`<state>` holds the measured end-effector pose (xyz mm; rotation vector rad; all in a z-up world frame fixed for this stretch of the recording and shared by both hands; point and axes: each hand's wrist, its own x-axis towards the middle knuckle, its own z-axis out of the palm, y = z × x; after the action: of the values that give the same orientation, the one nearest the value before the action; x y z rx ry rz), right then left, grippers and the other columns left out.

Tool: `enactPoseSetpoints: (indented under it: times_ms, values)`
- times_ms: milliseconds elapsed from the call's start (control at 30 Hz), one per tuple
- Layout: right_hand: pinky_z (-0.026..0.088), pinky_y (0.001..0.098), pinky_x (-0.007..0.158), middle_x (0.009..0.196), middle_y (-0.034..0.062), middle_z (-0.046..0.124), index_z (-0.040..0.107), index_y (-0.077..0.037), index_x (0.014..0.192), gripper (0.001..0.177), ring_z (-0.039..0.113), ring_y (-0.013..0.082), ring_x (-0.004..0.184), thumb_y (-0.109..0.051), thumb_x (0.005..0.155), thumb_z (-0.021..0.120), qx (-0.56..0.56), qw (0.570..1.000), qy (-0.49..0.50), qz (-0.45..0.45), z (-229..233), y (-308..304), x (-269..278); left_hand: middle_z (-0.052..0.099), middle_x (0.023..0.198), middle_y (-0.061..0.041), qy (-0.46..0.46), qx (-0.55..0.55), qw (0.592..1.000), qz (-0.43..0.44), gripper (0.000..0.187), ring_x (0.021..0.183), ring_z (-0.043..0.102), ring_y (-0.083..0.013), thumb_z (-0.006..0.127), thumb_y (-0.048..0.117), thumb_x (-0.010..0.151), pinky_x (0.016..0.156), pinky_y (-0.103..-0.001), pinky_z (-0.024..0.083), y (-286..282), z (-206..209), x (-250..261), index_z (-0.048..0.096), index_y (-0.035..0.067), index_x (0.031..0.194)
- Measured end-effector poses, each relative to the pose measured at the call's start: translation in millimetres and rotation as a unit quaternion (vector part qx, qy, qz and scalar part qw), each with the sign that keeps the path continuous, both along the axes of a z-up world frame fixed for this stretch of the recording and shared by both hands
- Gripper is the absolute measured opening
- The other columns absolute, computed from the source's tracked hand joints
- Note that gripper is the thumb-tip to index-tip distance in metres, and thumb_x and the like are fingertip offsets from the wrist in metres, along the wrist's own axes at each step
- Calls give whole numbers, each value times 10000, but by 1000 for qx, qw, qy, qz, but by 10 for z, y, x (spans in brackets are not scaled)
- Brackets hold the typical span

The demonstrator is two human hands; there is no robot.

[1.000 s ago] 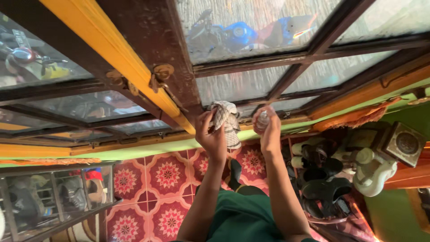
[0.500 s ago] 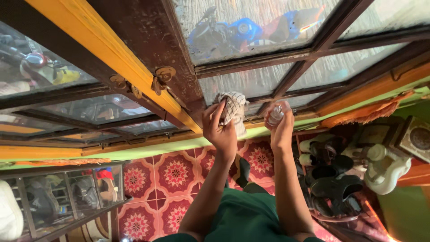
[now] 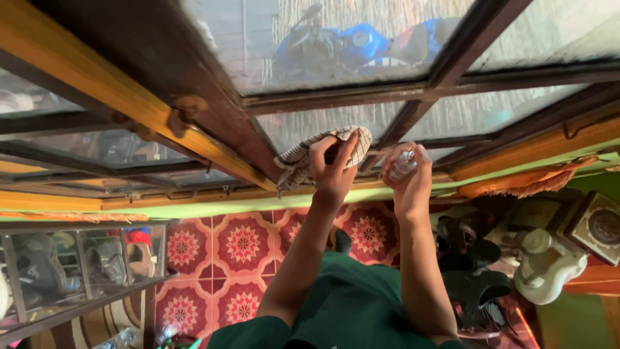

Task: The person cleans a multi-pane wooden window frame by spraying liquid from a bottle and wiping the glass panes with a cloth.

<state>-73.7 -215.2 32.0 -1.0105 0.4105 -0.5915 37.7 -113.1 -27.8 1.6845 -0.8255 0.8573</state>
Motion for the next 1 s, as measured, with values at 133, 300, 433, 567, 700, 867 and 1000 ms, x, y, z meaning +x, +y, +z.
enactPoseSetpoints:
  times_ms: [133,300,433,567,700,867,1000]
  values:
    - [315,264,551,776,38,555,552,-102,906,407,494,131,686,-429,1091,394,-1,1000,-4,11,-78,-135,18,526,1137,-72,22,56,998,-18,552,1032,589,-252,782,-83,816,873,-394,535,-1,-333,-80,730,180,1299]
    - [379,279,631,794,38,562,545,-105,916,400,527,136,724,-441,1083,406,4,1000,23,2,-98,-234,-26,537,1190,-79,13,21,1000,19,496,1070,599,-247,788,-50,879,905,-342,583,75,-108,32,718,201,1301]
    - [315,281,566,760,41,548,560,-98,911,429,492,138,675,-462,1084,410,-4,1000,-7,24,-78,-292,-29,519,1156,-87,22,-13,998,51,540,1068,606,-263,696,-99,822,917,-373,544,65,328,16,735,165,1292]
    - [307,278,558,765,36,548,556,-105,903,433,493,139,674,-470,1076,398,5,1000,-1,28,-87,-315,-53,508,1168,-68,10,-41,998,43,520,1068,571,-238,748,-67,870,937,-365,516,-113,469,-25,719,216,1304]
    - [320,281,554,762,49,564,550,-102,893,449,460,132,639,-471,1085,381,-12,999,-6,30,-102,-363,-63,518,1160,-32,5,49,999,-21,539,1071,566,-227,718,-73,887,935,-380,523,-124,239,-92,731,251,1318]
    - [416,303,603,760,41,554,547,-99,887,452,526,149,702,-462,1091,371,-35,999,-12,35,-210,-403,-22,545,1150,-76,16,146,988,-41,530,1050,572,-252,751,11,819,862,-332,564,-90,-403,-83,739,251,1292]
    - [395,293,592,766,40,550,546,-100,898,438,518,152,698,-449,1106,385,-1,998,-31,50,-280,-429,-27,569,1175,-68,-14,162,987,-1,466,1055,580,-229,778,11,891,874,-319,566,121,-579,12,765,283,1270]
